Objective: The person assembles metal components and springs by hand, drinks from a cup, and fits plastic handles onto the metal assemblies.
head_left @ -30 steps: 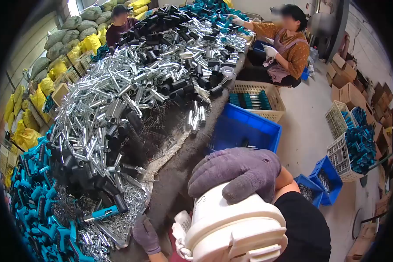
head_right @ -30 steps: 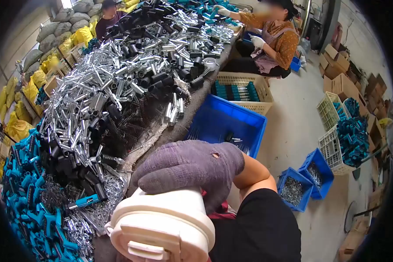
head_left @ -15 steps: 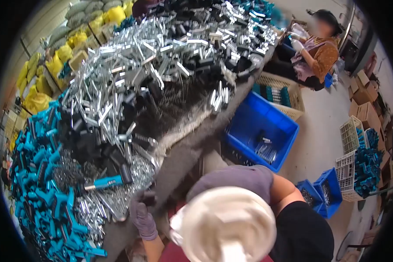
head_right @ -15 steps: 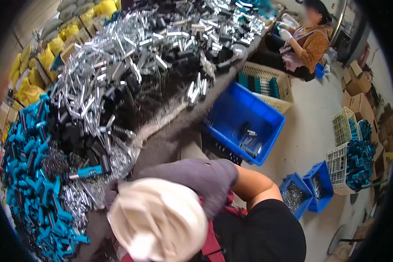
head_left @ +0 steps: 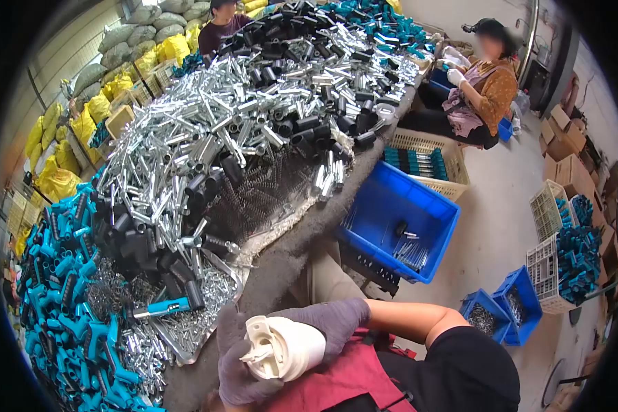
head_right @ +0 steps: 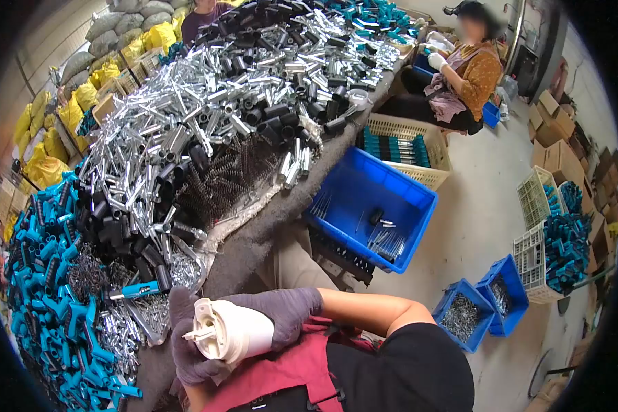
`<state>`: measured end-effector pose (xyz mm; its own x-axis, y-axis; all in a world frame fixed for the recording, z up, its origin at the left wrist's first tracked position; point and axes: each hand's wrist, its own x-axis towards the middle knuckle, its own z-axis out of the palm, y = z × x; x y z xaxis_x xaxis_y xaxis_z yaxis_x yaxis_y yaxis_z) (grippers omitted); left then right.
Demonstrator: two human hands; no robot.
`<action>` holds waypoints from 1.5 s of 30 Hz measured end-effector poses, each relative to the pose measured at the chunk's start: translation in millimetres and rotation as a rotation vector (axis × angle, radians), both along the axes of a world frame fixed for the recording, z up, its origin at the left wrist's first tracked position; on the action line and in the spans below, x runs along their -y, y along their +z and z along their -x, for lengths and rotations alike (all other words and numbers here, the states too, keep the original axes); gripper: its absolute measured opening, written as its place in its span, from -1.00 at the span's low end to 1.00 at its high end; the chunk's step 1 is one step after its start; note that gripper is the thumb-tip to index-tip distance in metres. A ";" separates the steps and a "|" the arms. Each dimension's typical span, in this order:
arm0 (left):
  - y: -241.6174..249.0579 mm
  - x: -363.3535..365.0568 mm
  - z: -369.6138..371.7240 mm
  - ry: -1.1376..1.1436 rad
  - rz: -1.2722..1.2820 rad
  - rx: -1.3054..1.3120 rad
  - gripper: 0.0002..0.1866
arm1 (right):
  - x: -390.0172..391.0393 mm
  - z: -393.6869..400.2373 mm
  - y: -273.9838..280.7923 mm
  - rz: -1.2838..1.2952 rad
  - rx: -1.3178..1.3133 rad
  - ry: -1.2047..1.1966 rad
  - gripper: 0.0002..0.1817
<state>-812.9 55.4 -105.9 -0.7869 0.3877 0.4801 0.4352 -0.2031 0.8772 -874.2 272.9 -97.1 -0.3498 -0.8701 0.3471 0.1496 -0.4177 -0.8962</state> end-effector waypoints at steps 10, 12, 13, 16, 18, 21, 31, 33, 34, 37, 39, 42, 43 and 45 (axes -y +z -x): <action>2.6 -24.0 0.0 0.255 0.170 -0.418 -0.40 | 4.7 -3.0 -35.6 0.030 0.057 -0.029 0.22; -8.0 -15.5 -11.7 0.322 0.191 -0.367 -0.45 | 3.6 -2.9 -40.4 -0.006 0.111 -0.034 0.24; -9.2 -15.5 -16.0 0.378 0.213 -0.299 -0.49 | 3.5 -2.8 -39.1 -0.015 0.103 -0.034 0.24; -4.7 -16.5 -25.9 0.359 0.105 -0.219 -0.57 | 6.5 -2.2 -34.2 -0.038 0.012 0.007 0.19; -1.3 -5.3 -24.5 0.193 0.054 -0.216 -0.53 | 9.0 -4.8 -10.9 -0.071 -0.053 0.043 0.07; 5.4 -11.2 -5.7 0.087 -0.165 -0.238 -0.57 | 16.1 -3.7 -16.7 -0.232 -0.359 -0.009 0.02; 5.4 18.6 6.6 0.281 -0.102 -0.278 -0.57 | 86.3 -16.1 7.3 -0.286 -0.563 0.049 0.02; 3.5 32.0 5.2 0.338 -0.070 -0.270 -0.57 | 108.1 -22.0 5.9 -0.256 -0.556 0.140 0.00; 0.6 38.6 5.7 0.361 -0.055 -0.261 -0.57 | 124.3 -25.3 -7.6 -0.143 -0.584 0.143 -0.01; -9.8 55.0 12.6 0.404 -0.025 -0.240 -0.57 | 166.3 -18.6 -43.4 -0.234 -0.988 0.085 -0.12; -14.6 65.4 18.0 0.422 -0.005 -0.228 -0.58 | 171.3 0.4 -43.6 -0.091 -0.822 -0.031 -0.41; -25.4 81.4 25.1 0.462 0.018 -0.202 -0.58 | 142.4 34.4 -59.6 -0.333 -1.108 -0.345 -0.46; -29.5 85.7 29.4 0.474 0.022 -0.198 -0.58 | 135.6 43.8 -71.2 -0.434 -1.166 -0.386 -0.48; -38.3 93.1 41.4 0.483 0.025 -0.189 -0.58 | 130.3 45.6 -91.1 -0.238 -1.190 -0.571 -0.56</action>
